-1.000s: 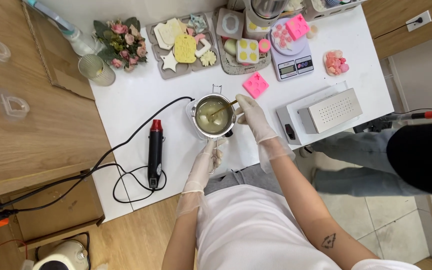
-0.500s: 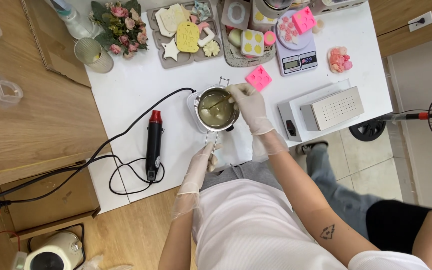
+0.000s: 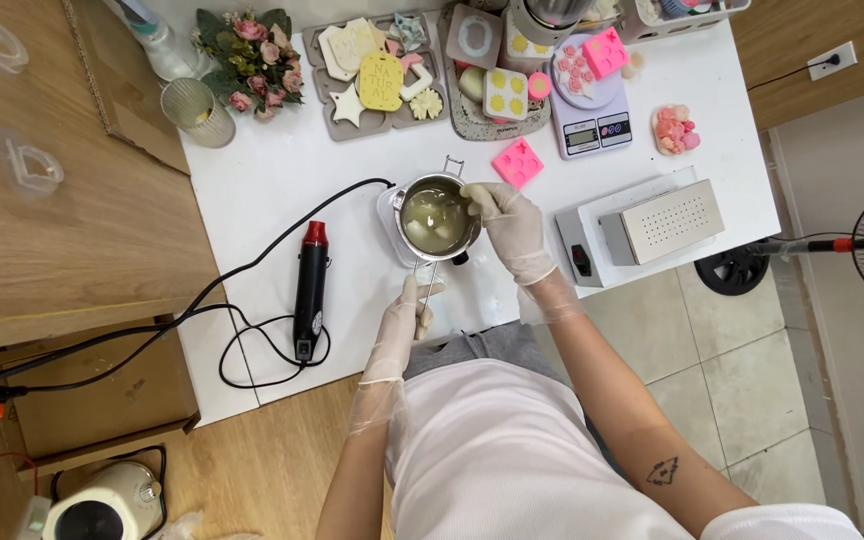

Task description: Melting wax in a pot and stirring it at a candle-making station.

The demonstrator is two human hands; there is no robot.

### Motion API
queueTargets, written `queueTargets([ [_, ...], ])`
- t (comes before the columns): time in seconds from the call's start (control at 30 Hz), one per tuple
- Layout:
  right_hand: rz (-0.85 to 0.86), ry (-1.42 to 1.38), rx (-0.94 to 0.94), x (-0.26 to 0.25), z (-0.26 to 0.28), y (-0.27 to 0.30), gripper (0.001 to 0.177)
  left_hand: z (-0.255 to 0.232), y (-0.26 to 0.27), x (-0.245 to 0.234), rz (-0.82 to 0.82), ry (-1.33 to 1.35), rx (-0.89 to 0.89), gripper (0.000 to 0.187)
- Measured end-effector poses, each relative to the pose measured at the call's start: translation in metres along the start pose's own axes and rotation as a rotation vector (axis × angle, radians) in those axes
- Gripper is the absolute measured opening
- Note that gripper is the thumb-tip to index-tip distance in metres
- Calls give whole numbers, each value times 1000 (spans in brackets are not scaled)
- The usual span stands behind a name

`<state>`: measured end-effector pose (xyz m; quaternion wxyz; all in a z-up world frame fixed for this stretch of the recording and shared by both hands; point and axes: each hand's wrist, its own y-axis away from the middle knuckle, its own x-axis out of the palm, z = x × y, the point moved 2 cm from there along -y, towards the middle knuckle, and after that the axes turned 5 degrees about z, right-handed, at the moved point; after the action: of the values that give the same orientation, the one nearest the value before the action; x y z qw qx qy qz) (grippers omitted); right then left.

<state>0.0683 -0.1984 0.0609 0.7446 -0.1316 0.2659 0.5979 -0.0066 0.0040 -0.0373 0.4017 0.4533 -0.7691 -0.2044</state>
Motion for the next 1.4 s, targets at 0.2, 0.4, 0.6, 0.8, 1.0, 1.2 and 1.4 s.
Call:
queueTargets([
  [0.2,108,-235,90,15,-18,0,25,-5,4,1,-18,-47,21,67],
  [0.4,-84,-3,-16,8,-38,-1,28,1,-3,-2,-60,55,47,62],
  [0.6,-19,-574,311,28,-116,-13,33,-1,0,-2,-65,33,66,64],
  [0.8,-117,-518,295,1,-58,-6,30,-6,0,-1,-58,-30,71,66],
  [1.0,30,-360,307,16,-64,5,31,-4,0,-3,-45,-32,89,67],
  [1.2,58,-533,247,14,-51,-2,29,-7,2,-2,-58,-43,76,67],
  [1.4,-5,-161,324,2,-36,7,31,-9,3,-2,-79,-63,73,66],
])
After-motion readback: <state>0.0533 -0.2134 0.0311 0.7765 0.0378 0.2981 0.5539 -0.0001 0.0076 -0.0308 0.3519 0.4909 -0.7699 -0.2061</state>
